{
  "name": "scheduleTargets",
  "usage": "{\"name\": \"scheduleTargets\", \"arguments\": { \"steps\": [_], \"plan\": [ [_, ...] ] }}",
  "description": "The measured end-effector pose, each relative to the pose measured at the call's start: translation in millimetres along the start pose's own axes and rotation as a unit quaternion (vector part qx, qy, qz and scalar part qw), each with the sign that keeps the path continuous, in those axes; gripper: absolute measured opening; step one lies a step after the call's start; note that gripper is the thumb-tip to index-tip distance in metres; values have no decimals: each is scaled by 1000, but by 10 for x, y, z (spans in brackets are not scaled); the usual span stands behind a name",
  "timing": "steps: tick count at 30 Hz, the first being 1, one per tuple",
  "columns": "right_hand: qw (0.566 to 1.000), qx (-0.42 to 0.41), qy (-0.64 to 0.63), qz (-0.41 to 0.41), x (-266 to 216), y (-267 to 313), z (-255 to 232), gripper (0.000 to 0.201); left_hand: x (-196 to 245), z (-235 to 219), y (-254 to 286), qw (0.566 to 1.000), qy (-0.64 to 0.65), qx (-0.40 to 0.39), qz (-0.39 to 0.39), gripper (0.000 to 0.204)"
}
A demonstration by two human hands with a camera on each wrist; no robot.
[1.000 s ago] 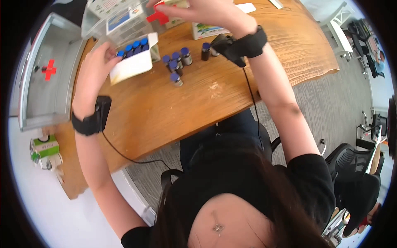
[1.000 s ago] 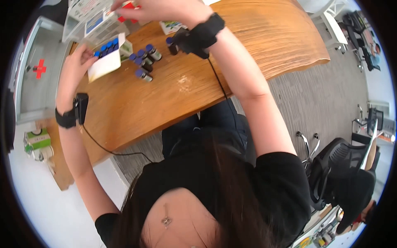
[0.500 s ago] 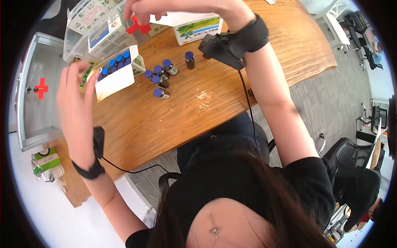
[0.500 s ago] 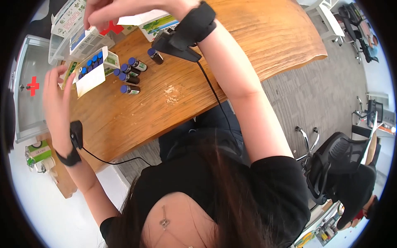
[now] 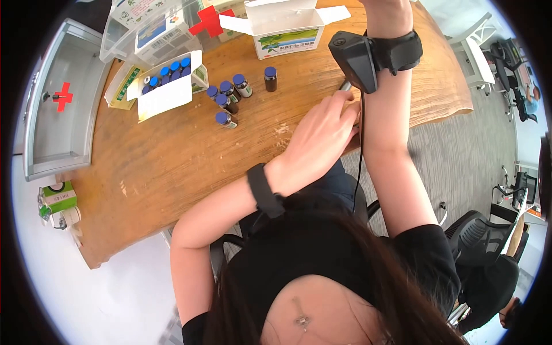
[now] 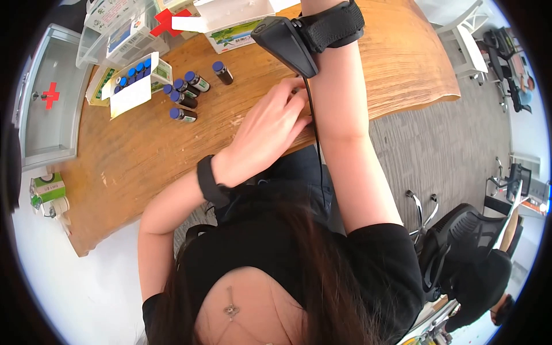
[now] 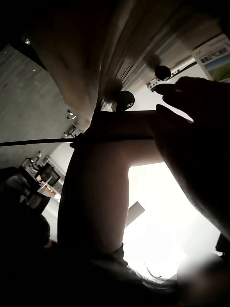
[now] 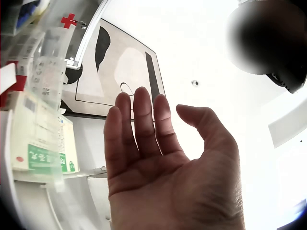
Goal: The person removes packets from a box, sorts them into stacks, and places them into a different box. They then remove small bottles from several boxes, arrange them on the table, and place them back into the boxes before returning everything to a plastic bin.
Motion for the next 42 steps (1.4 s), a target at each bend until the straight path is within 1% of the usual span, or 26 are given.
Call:
{"name": "scheduleTargets", "arguments": {
  "steps": [2, 3, 5, 6, 8, 12, 14, 15, 17, 18, 20, 21, 22, 23, 25, 26, 27, 29, 30, 31, 33, 34, 36, 37, 40, 42],
  "plan": [
    [1000, -4, -3, -2, 12, 3, -35, 25, -12, -23, -78, 998, -20, 56, 15, 37],
    [1000, -12, 3, 9, 55, 1, -62, 25, -26, -24, -121, 998, -21, 57, 15, 37],
    [999, -23, 6, 23, 122, 17, -114, 26, 13, 38, -183, 997, -58, 33, 45, 36],
    [999, -32, -6, 17, 131, 22, -143, 28, -20, 47, -219, 997, -59, 36, 43, 36],
    [999, -43, -19, 10, 151, 42, -202, 29, -44, 214, -258, 995, -58, -37, 73, 32],
    [1000, -16, 1, 12, 148, 70, -287, 32, -43, 300, -268, 992, -68, -63, 85, 28],
    [1000, -4, 15, 22, 144, 78, -295, 32, -24, 333, -243, 986, -110, -78, 98, 27],
    [1000, -7, 5, 8, 117, 82, -290, 32, -6, 334, -235, 986, -110, -79, 98, 27],
    [1000, -9, -4, -8, 51, 110, -297, 31, 22, 391, -203, 971, -186, -108, 101, 29],
    [1000, 7, 11, 2, 33, 157, -347, 30, 47, 403, -186, 971, -186, -109, 103, 29],
    [999, 22, 29, 12, -45, 260, -419, 28, 100, 354, -193, 968, -216, -64, 105, 32],
    [996, 56, 64, 38, -49, 337, -500, 25, 120, 351, -193, 968, -215, -64, 108, 32],
    [989, 91, 98, 64, -71, 430, -582, 22, 99, 331, -207, 972, -207, -65, 91, 34],
    [989, 91, 100, 63, -153, 532, -589, 22, 68, 299, -220, 975, -201, -66, 73, 37],
    [963, 103, 160, 189, -110, 819, -684, 19, 47, 208, -230, 973, -212, -68, 65, 37],
    [941, 80, 177, 277, 1, 1032, -768, 23, 33, 174, -226, 973, -209, -74, 58, 36],
    [941, 79, 177, 276, -22, 1138, -780, 23, 17, 157, -208, 974, -204, -81, 51, 35],
    [911, 0, 258, 323, 33, 1398, -682, 20, -21, 123, -206, 977, -196, -76, 43, 34],
    [896, 31, 290, 335, 99, 1587, -695, 20, -54, 105, -200, 979, -186, -73, 35, 34],
    [897, 30, 291, 333, 151, 1686, -612, 20, -77, 86, -200, 979, -189, -71, 35, 34],
    [886, -11, 334, 321, 228, 1841, -413, 24, -130, 60, -197, 982, -172, -70, 25, 32],
    [887, -11, 334, 318, 256, 1886, -326, 24, -145, 50, -202, 982, -175, -69, 26, 32],
    [893, -36, 272, 357, 399, 1995, -102, 25, -166, 26, -195, 986, -151, -66, 27, 30],
    [895, -36, 271, 353, 447, 2011, -70, 25, -184, 22, -191, 985, -156, -65, 26, 30],
    [873, -39, 326, 361, 532, 2023, -55, 26, -224, 3, -190, 987, -148, -52, 18, 26],
    [879, -41, 313, 358, 540, 2015, -44, 26, -230, -7, -186, 990, -134, -47, 21, 24]
  ]
}}
Point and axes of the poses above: each hand's wrist, its own y-axis away from the middle knuckle, its own z-axis out of the palm, x = y × z, the point moved 9 cm from there along -y, towards the middle knuckle, and after that the axes turned 4 degrees about x, right-handed, at the moved point
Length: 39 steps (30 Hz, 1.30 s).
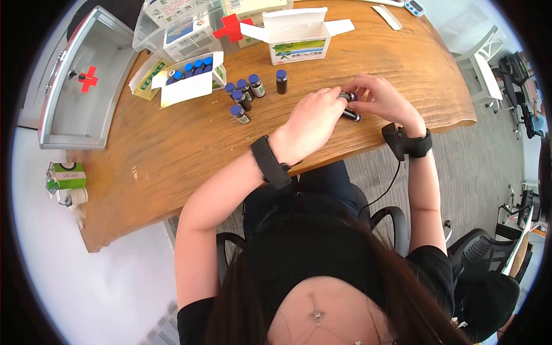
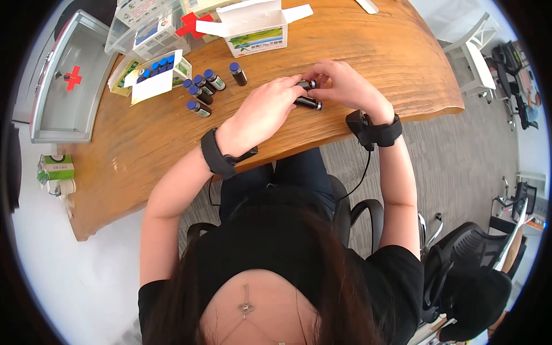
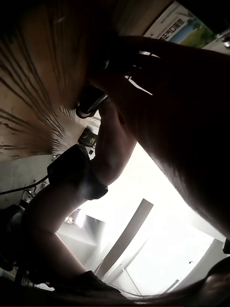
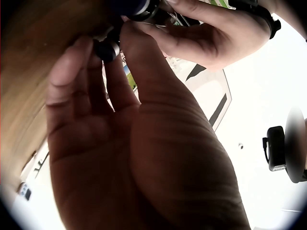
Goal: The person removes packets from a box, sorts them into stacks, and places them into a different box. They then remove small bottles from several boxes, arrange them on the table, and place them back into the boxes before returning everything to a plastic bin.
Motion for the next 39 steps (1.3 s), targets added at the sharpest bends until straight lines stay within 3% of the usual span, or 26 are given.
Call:
{"name": "scheduleTargets", "arguments": {
  "steps": [5, 7, 8, 13, 16, 18, 19, 22, 23, 25, 27, 29, 30, 32, 39],
  "plan": [
    [1000, -18, -16, -17, 51, -19, 38, 26, -28, -40, 30, 999, 26, 24, 3, 25],
    [996, -26, -53, 60, 88, -20, 33, 23, -49, -91, 44, 999, 31, 39, -3, 26],
    [997, -28, -53, 56, 91, -32, 58, 23, -72, -113, 51, 998, 44, 40, -11, 27],
    [971, 52, -231, 34, 80, -81, -27, 23, -114, -325, 39, 996, 63, 63, -26, 27],
    [965, 84, -246, 22, 41, -98, -148, 25, -125, -429, 23, 993, 72, 87, -34, 28],
    [952, 134, -274, 1, -32, -104, -279, 22, 65, -724, 74, 972, 24, 227, 53, 24],
    [952, 134, -274, 1, -54, -124, -308, 22, 94, -776, 82, 972, 24, 228, 54, 24],
    [981, 180, -71, 12, -253, -164, -475, 21, 54, -1122, 225, 955, 142, 261, -14, 27],
    [981, 180, -71, 12, -303, -218, -462, 21, 4, -1254, 306, 955, 120, 272, -27, 29],
    [976, 182, 55, -101, -596, -329, -415, 23, -116, -1545, 541, 939, 151, 297, -84, 31],
    [977, 181, 47, -104, -685, -438, -333, 22, -251, -1799, 849, 928, 135, 330, -109, 32],
    [975, 145, 117, -118, -712, -598, -202, 19, -443, -1910, 1213, 914, 101, 341, -196, 31],
    [972, 143, 138, -129, -742, -634, -168, 19, -495, -1941, 1364, 914, 97, 341, -198, 31],
    [973, 125, 145, -126, -757, -693, -99, 19, -713, -1892, 1646, 907, 14, 305, -290, 30],
    [980, 94, 106, -142, -701, -834, 142, 20, -1086, -1454, 1602, 926, 54, 205, -314, 26]
  ]
}}
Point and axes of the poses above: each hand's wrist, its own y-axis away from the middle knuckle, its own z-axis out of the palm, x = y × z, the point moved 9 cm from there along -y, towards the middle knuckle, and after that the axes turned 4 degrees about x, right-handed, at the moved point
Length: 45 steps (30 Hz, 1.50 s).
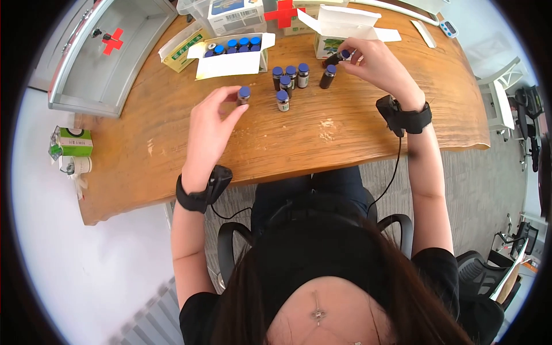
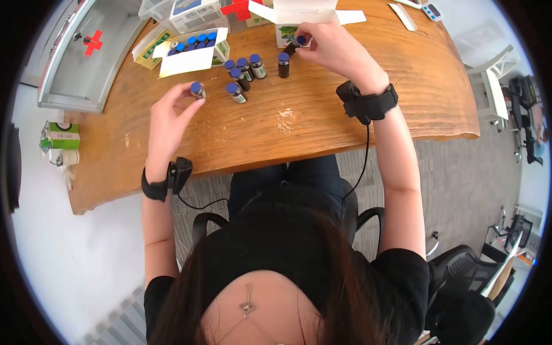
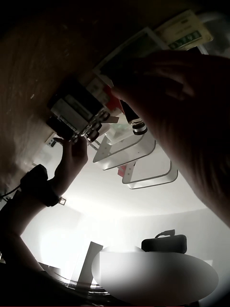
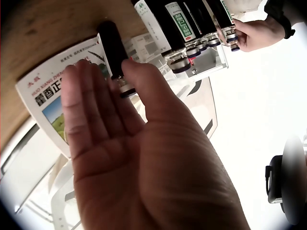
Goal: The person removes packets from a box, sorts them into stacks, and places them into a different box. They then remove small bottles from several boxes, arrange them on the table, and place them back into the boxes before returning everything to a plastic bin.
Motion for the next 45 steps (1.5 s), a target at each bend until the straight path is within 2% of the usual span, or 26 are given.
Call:
{"name": "scheduleTargets", "arguments": {
  "steps": [5, 10, 15, 18, 21, 27, 31, 33, 35, 37, 38, 39, 40, 41, 43, 45],
  "plan": [
    [999, -3, -28, 17, 29, -31, 42, 20, -41, 204, -151, 999, -6, -44, -26, 25],
    [1000, 5, -22, 4, -21, -92, -45, 18, -57, 284, -265, 998, 5, -55, 0, 26],
    [997, -30, 41, -63, -101, -203, 36, 20, -27, 423, -369, 996, -21, -82, 12, 27],
    [996, -50, 47, -53, -115, -276, 96, 21, -32, 491, -398, 997, -7, -79, 25, 27],
    [995, -32, 33, -84, -217, -310, 105, 15, -43, 544, -449, 997, -10, -76, 26, 29],
    [998, -41, -13, -39, -138, -321, 172, 17, -89, 604, -491, 996, -11, -83, 24, 31],
    [998, -38, -12, -38, -119, -288, 167, 22, -109, 581, -467, 995, -1, -96, 5, 31],
    [997, -24, -73, -29, -101, -242, 109, 28, -61, 503, -420, 994, -15, -109, -9, 36],
    [998, -8, -64, -16, -70, -133, -10, 30, -100, 430, -325, 992, -30, -120, -23, 42],
    [998, 9, -55, -4, -58, -13, -133, 32, -103, 392, -225, 989, -57, -138, 15, 62],
    [994, -49, -84, 42, -4, 66, -57, 39, -107, 388, -199, 989, -57, -139, 13, 62],
    [984, -108, -113, 88, 48, 138, 49, 47, -85, 436, -156, 984, -38, -175, -8, 71],
    [983, -110, -113, 89, 46, 150, 102, 47, -76, 503, -112, 977, -19, -211, -29, 80],
    [977, -130, -142, 94, 39, 169, 227, 56, -69, 534, -120, 977, -18, -212, -29, 80],
    [963, -170, -185, 93, 38, 159, 450, 81, -24, 600, -197, 973, -83, -215, 13, 93],
    [958, -168, -197, 120, 55, 139, 513, 83, -20, 647, -244, 972, -73, -224, 5, 91]
  ]
}}
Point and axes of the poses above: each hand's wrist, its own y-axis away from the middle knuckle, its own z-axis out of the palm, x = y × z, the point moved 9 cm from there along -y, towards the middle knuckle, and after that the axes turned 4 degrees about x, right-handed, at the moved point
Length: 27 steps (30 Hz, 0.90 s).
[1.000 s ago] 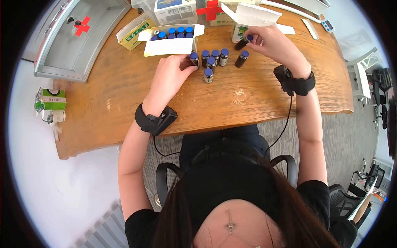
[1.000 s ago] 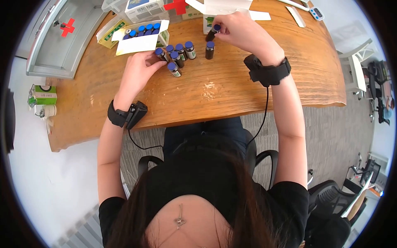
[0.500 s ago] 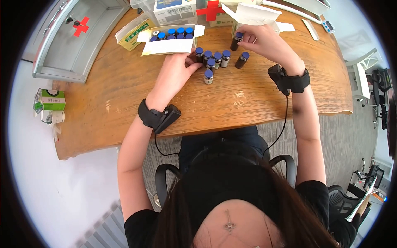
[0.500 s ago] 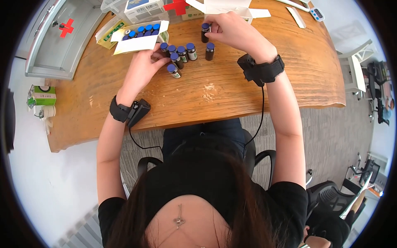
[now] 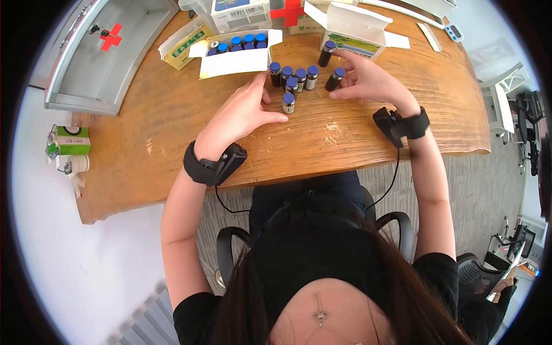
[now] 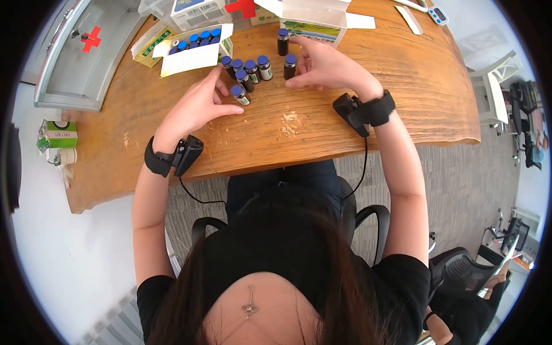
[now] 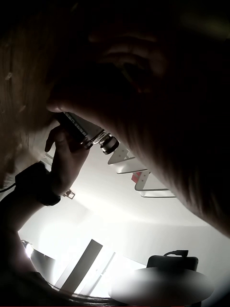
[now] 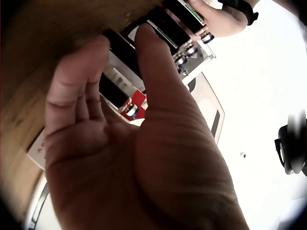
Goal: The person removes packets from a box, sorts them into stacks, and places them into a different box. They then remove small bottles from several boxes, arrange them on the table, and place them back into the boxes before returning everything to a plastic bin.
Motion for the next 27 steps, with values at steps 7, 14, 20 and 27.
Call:
{"name": "scheduleTargets", "arguments": {
  "steps": [7, 14, 20, 27],
  "plan": [
    [998, -25, -46, 39, -26, -124, 86, 84, 74, 81, -111, 999, 29, -14, -16, 72],
    [997, -52, -59, 4, -52, -201, 174, 64, 69, 184, -235, 998, 51, -11, -17, 77],
    [998, -43, -47, -2, -97, -198, 196, 56, 146, 223, -337, 999, 41, -2, 24, 74],
    [999, -14, -3, -44, -185, -184, 135, 62, 287, 242, -444, 996, 41, 23, 76, 57]
  ]
}}
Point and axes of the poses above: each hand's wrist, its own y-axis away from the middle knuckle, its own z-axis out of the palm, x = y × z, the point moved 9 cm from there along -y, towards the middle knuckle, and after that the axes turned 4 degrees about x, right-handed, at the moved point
